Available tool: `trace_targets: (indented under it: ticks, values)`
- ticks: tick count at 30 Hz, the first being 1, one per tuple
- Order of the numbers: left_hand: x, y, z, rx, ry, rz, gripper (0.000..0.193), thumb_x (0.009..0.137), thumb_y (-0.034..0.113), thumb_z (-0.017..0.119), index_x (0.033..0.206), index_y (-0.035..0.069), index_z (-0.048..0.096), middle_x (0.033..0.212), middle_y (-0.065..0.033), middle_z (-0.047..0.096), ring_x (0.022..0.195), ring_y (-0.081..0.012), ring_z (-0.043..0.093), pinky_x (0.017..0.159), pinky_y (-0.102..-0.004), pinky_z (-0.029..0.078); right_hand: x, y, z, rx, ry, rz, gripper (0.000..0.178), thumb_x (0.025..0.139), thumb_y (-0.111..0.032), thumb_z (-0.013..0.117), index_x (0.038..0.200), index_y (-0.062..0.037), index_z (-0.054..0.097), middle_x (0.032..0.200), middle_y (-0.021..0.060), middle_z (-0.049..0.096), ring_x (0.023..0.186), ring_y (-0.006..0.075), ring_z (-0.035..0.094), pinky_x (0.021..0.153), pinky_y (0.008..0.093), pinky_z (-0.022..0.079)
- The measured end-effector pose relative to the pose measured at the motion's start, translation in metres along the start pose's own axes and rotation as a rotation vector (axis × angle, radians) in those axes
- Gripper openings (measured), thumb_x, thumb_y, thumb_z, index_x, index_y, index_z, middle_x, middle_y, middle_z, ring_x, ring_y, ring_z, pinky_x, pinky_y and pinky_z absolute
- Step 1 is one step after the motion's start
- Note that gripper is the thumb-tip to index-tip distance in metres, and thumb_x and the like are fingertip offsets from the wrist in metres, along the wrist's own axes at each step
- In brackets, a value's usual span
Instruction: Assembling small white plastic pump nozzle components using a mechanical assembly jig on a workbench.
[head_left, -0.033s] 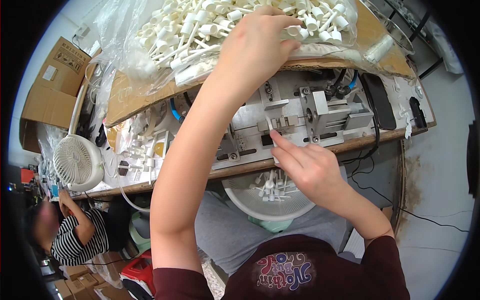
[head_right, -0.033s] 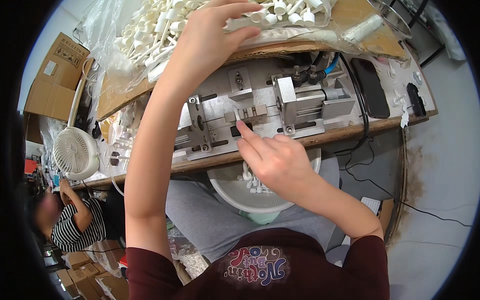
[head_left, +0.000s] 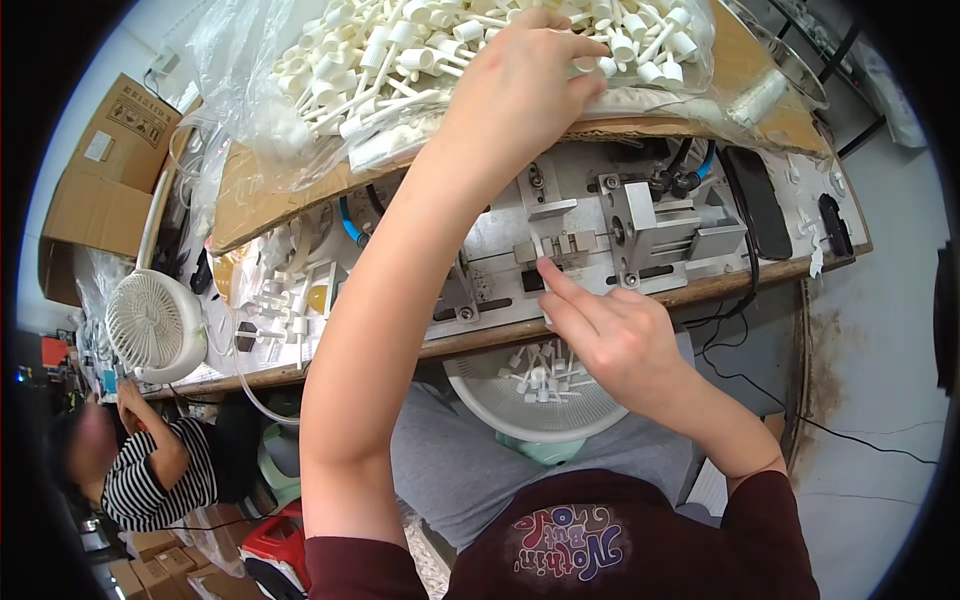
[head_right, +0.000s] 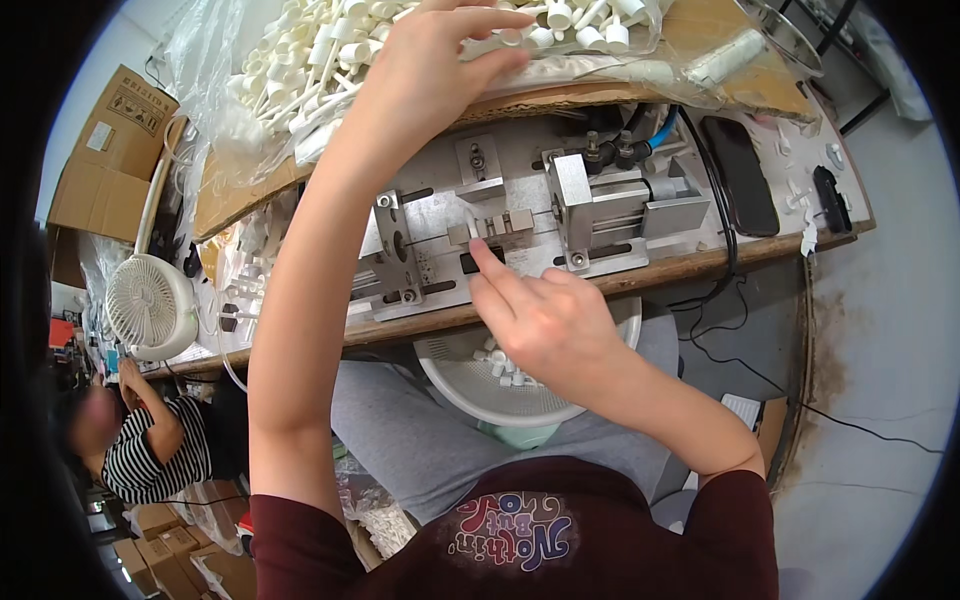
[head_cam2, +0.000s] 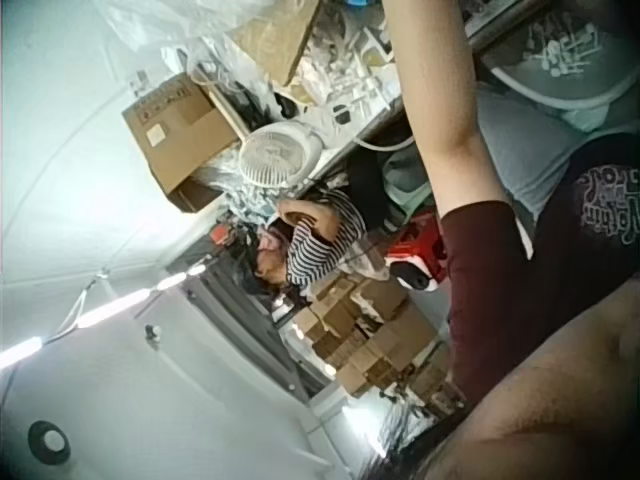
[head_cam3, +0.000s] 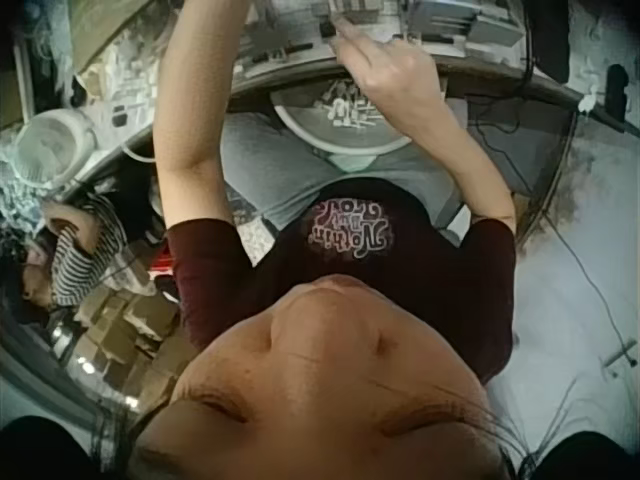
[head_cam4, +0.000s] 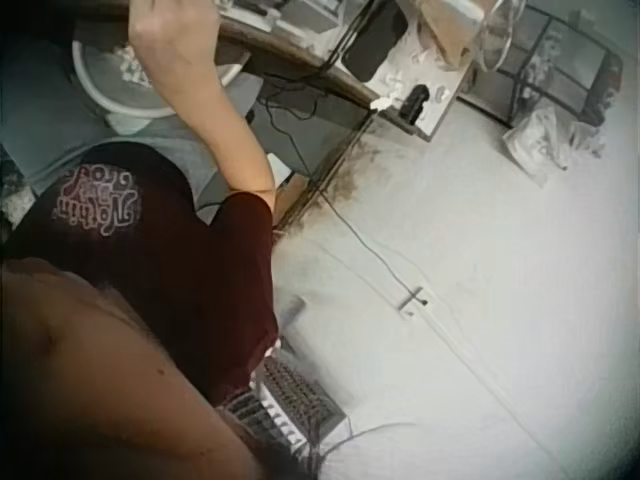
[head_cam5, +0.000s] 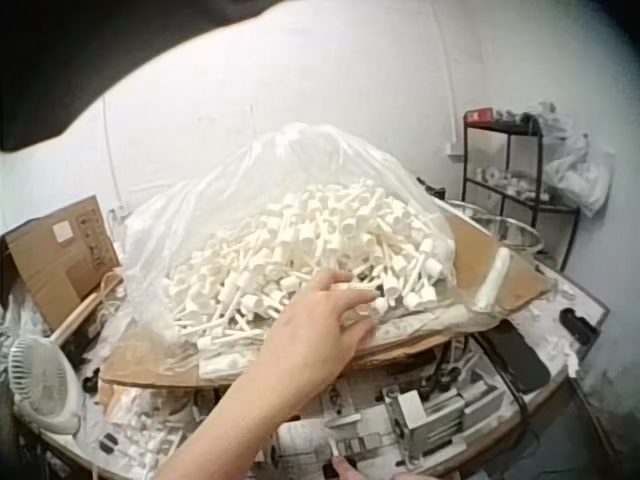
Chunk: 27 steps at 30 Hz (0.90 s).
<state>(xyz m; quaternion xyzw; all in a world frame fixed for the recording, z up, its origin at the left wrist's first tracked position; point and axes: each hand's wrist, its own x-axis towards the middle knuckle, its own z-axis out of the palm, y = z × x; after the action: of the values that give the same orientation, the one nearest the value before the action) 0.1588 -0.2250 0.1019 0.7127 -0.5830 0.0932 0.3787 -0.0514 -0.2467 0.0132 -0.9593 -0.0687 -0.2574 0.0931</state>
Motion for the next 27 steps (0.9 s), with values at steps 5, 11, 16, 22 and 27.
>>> trace_targets:
  ticks: [5, 11, 16, 22, 27]
  values:
    - [0.013, -0.018, 0.024, 0.024, 0.078, 0.012, 0.030, 0.080, 0.022, 0.079, 0.105, 0.007, 0.077, 0.094, -0.0147, 0.072, 0.088, -0.0307, 0.070, 0.083, -0.0404, 0.055, 0.016, -0.005, -0.002, -0.067, -0.071, 0.000, 0.026, 0.073, -0.007, 0.067, 0.097, 0.0015, 0.066, 0.123, 0.0202, 0.069, 0.051, 0.0164, 0.055, 0.052, 0.0268, 0.046]
    - [-0.008, 0.016, -0.020, -0.260, -0.045, -0.292, 0.032, 0.088, 0.022, 0.079, 0.113, 0.003, 0.075, 0.095, -0.0048, 0.071, 0.093, -0.0134, 0.071, 0.074, -0.0258, 0.054, 0.017, 0.001, -0.010, -0.072, -0.116, -0.011, 0.022, 0.077, -0.011, 0.070, 0.097, -0.0011, 0.067, 0.116, 0.0166, 0.071, 0.052, 0.0178, 0.058, 0.053, 0.0274, 0.048]
    - [-0.078, 0.042, -0.042, -0.439, 0.077, -0.233, 0.030, 0.085, 0.004, 0.077, 0.115, 0.000, 0.073, 0.111, -0.0083, 0.062, 0.098, -0.0185, 0.070, 0.083, -0.0271, 0.060, 0.045, 0.035, -0.043, 0.239, 0.096, 0.161, 0.021, 0.080, -0.019, 0.076, 0.094, -0.0069, 0.066, 0.085, 0.0088, 0.067, 0.071, 0.0268, 0.068, 0.063, 0.0387, 0.054]
    - [-0.146, 0.073, -0.025, -0.068, -0.026, -0.141, 0.031, 0.077, -0.001, 0.079, 0.107, 0.001, 0.073, 0.121, -0.0125, 0.067, 0.089, -0.0205, 0.072, 0.078, -0.0286, 0.060, 0.116, 0.111, -0.049, -0.121, 0.363, 0.152, 0.024, 0.080, -0.022, 0.077, 0.095, -0.0046, 0.071, 0.090, 0.0075, 0.063, 0.074, 0.0189, 0.053, 0.066, 0.0327, 0.044]
    - [-0.177, 0.070, 0.012, 0.219, -0.055, -0.103, 0.030, 0.076, 0.008, 0.079, 0.105, 0.006, 0.074, 0.121, -0.0065, 0.072, 0.064, -0.0190, 0.066, 0.060, -0.0286, 0.052, 0.147, 0.138, -0.035, -0.224, 0.098, 0.304, 0.028, 0.078, -0.021, 0.075, 0.095, 0.0002, 0.070, 0.109, 0.0187, 0.059, 0.105, 0.0355, 0.061, 0.091, 0.0453, 0.050]
